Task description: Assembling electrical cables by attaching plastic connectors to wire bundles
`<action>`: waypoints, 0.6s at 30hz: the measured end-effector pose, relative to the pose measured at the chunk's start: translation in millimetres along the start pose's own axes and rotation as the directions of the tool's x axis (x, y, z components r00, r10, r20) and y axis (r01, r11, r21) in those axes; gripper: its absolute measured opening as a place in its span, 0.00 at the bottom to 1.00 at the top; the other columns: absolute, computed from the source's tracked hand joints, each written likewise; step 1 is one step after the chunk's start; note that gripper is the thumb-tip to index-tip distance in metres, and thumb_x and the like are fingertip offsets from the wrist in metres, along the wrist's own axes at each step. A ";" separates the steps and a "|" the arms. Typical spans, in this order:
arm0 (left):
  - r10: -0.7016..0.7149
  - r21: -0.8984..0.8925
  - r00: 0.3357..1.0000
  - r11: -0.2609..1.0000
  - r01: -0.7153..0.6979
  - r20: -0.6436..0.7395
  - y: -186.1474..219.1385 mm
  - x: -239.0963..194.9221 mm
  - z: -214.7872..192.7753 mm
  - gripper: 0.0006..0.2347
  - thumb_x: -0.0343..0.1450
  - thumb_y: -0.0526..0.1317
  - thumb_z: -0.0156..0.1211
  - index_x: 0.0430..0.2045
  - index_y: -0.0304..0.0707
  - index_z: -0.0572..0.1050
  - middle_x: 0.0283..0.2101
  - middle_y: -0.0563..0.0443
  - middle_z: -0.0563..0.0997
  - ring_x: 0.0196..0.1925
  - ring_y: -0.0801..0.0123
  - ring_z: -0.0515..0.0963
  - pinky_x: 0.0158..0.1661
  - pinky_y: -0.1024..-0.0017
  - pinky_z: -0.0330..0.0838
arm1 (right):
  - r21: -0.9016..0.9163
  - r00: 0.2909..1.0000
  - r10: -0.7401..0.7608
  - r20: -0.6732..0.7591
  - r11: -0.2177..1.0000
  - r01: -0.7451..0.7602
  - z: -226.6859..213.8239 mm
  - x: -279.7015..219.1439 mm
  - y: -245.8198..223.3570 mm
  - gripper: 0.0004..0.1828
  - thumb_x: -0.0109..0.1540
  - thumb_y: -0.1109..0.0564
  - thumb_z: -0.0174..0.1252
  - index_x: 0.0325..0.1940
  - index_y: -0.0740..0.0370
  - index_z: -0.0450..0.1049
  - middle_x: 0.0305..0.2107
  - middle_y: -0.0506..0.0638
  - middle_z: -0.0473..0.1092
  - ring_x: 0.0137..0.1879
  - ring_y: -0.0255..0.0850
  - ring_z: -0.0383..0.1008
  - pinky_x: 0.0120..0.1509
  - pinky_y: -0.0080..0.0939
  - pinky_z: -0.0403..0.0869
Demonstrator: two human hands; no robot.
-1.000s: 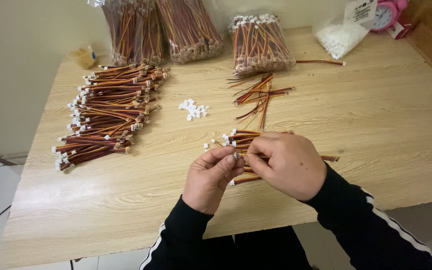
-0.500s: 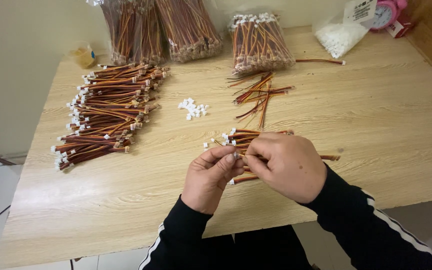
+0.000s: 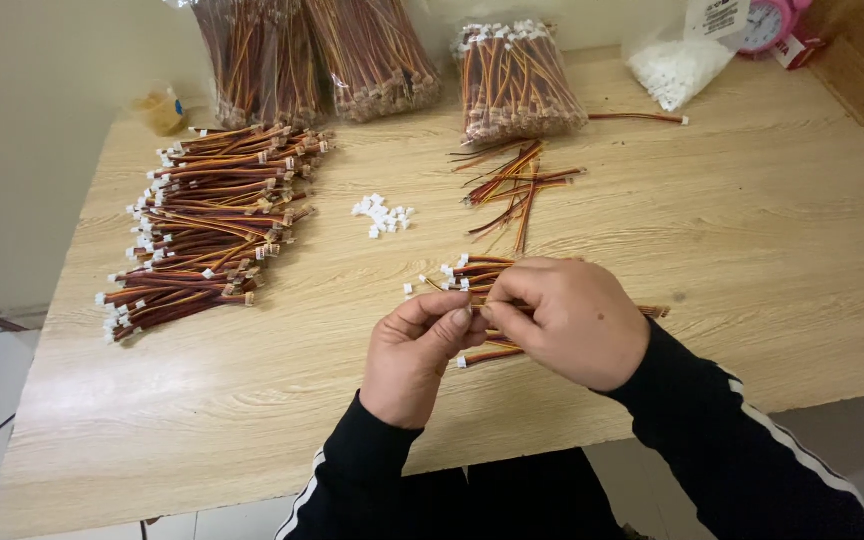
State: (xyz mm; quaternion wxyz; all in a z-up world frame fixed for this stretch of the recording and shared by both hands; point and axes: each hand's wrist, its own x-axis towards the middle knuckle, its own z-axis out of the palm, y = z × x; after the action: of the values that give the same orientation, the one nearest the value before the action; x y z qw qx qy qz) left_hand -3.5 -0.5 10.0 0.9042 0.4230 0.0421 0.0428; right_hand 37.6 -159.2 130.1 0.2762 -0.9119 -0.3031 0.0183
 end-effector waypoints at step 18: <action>0.027 0.209 0.999 0.977 -0.036 0.046 3.7 10.9 4.1 0.08 0.68 0.29 0.59 0.39 0.22 0.77 0.33 0.33 0.82 0.34 0.59 0.84 0.36 0.64 0.82 | 0.063 0.998 -0.062 -0.032 0.996 0.064 11.1 3.7 19.1 0.08 0.59 0.54 0.55 0.25 0.52 0.73 0.20 0.49 0.68 0.34 0.48 0.75 0.38 0.42 0.72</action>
State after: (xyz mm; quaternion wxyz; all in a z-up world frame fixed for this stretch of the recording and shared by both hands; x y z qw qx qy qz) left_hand 7.6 0.0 15.1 0.8545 0.5173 0.0204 0.0434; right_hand 48.7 -164.3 111.3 0.3100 -0.8928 -0.3267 0.0055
